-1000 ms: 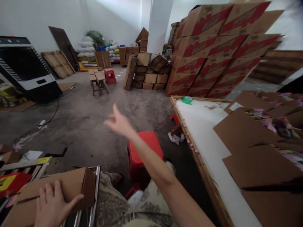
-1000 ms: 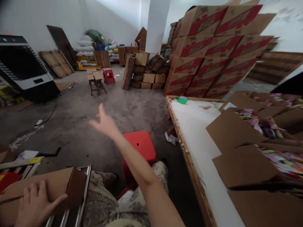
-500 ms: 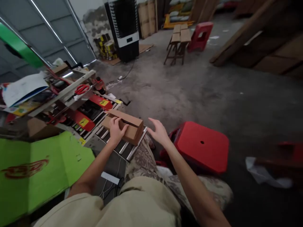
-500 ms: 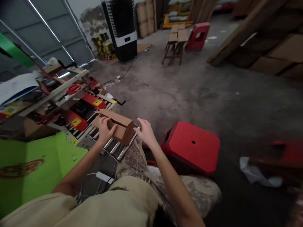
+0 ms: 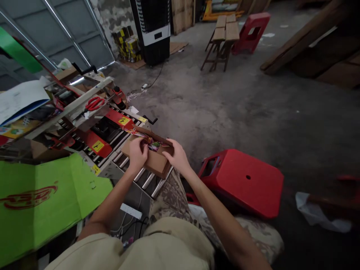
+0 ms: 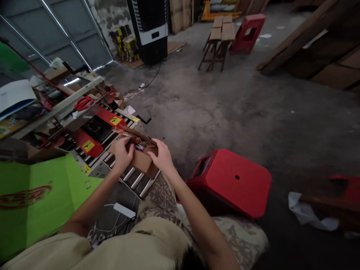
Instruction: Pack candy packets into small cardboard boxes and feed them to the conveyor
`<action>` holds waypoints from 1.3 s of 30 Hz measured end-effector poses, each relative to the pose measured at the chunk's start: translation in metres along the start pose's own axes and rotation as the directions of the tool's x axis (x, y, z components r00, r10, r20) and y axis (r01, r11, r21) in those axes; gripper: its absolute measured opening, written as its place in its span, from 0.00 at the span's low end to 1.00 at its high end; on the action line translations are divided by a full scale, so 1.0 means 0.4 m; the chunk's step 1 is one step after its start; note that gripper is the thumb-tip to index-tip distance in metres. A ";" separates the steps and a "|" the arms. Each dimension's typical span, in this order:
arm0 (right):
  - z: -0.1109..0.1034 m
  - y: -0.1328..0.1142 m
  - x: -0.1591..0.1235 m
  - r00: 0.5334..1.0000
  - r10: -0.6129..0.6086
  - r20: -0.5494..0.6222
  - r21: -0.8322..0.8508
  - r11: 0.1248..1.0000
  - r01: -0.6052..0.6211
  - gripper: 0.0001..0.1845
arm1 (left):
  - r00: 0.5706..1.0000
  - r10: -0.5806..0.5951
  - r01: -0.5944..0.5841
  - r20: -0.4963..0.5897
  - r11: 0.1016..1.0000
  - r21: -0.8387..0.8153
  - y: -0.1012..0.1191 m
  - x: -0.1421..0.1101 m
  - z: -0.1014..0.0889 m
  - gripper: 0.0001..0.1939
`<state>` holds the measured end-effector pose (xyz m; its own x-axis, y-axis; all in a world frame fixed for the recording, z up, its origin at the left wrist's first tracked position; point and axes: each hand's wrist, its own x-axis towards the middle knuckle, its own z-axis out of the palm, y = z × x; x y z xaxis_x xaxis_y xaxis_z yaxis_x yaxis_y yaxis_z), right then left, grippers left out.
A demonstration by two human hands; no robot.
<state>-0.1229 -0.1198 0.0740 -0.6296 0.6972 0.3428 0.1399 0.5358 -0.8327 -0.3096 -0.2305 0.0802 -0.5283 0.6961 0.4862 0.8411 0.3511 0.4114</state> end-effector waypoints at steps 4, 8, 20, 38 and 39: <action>0.013 0.006 0.002 1.000 0.008 0.022 -0.016 1.000 -0.007 0.28 | 0.991 -0.093 0.097 -0.092 0.995 0.037 -0.062 0.077 -0.007 0.36; 0.018 0.010 0.003 1.000 0.030 0.009 -0.035 0.999 -0.030 0.27 | 0.987 -0.033 0.030 0.155 0.999 0.023 -0.087 0.117 0.007 0.16; 0.022 0.020 0.010 0.998 0.000 0.061 0.056 0.998 -0.003 0.28 | 0.743 0.343 -0.407 0.574 0.913 -0.019 -0.039 0.144 0.014 0.18; 0.073 -0.012 -0.016 0.964 0.266 -0.005 -0.017 0.964 -0.266 0.38 | 0.984 0.138 -0.161 0.109 0.955 0.248 -0.132 0.137 0.036 0.27; 0.073 -0.007 -0.015 0.966 0.257 -0.007 -0.034 0.966 -0.257 0.38 | 0.979 0.168 -0.192 0.113 0.947 0.257 -0.130 0.139 0.039 0.26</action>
<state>-0.1418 -0.1392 0.0615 -0.5671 0.8149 0.1200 0.3233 0.3543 -0.8775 -0.3807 -0.2004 0.0739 -0.3628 0.8112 0.4586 0.9280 0.3594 0.0983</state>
